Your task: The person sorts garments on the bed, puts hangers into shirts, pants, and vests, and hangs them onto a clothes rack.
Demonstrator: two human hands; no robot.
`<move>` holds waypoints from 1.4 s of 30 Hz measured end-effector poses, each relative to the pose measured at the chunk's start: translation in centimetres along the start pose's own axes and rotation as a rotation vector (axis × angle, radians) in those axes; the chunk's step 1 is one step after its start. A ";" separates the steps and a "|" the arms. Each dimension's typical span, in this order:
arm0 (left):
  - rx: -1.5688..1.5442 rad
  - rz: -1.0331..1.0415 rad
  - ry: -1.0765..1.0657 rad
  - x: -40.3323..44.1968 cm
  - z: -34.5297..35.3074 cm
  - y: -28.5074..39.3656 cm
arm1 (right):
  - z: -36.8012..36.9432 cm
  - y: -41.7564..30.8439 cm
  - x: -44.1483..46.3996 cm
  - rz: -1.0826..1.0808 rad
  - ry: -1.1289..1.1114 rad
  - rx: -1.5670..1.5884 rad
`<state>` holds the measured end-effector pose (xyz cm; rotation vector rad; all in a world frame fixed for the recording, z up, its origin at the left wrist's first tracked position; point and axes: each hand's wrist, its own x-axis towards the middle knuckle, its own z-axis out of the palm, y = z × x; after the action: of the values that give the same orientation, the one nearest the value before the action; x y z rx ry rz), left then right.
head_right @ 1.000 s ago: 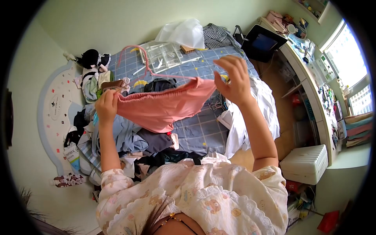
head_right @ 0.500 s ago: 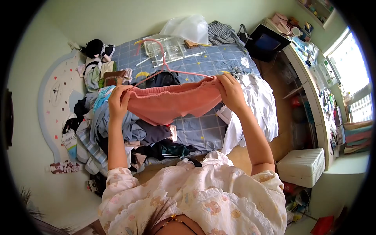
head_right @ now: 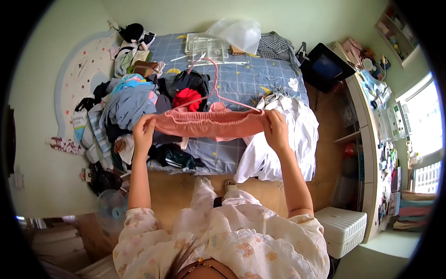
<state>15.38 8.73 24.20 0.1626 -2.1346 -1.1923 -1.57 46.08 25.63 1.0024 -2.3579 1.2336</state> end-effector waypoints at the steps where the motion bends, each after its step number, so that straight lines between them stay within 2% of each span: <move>1: -0.002 -0.014 -0.023 -1.8 0.3 0.9 | -0.6 0.2 -1.3 -0.004 -0.025 0.011; 3: 0.071 -0.078 -0.111 -5.0 -0.2 2.5 | -1.9 0.3 -3.7 -0.010 -0.074 0.029; 7: 0.180 0.014 -0.125 -10.5 -1.4 5.8 | -4.6 -1.7 -8.1 -0.031 -0.114 0.010; 10: 0.200 -0.004 -0.129 -14.1 -2.6 8.4 | -6.3 -4.0 -11.1 -0.036 -0.100 0.024; 13: 0.191 0.090 -0.102 -17.5 -3.9 10.4 | -7.6 -6.4 -14.4 -0.035 -0.074 0.018; 23: 0.136 -0.086 -0.176 -30.6 -7.8 16.5 | -11.5 -14.0 -27.3 0.053 -0.078 0.033; 27: -0.018 -0.094 -0.236 -31.2 -8.9 20.7 | -16.1 -16.6 -30.3 0.071 -0.050 0.032; 28: -0.061 -0.038 -0.214 -31.0 -8.7 21.8 | -17.2 -17.3 -30.6 0.062 -0.021 0.018; 32: -0.021 -0.051 -0.280 -29.7 -7.7 24.8 | -20.9 -19.6 -31.5 0.034 0.089 -0.100; 35: -0.171 -0.030 -0.301 -29.1 -5.4 25.0 | -22.5 -19.3 -32.3 0.019 0.166 -0.138; 42: -0.260 -0.054 -0.459 -27.3 0.7 24.3 | -26.2 -17.3 -34.5 0.121 0.214 -0.224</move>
<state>40.81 34.36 29.62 -0.1895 -2.3366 -1.6504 33.63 75.79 32.73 0.6328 -2.3503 1.0306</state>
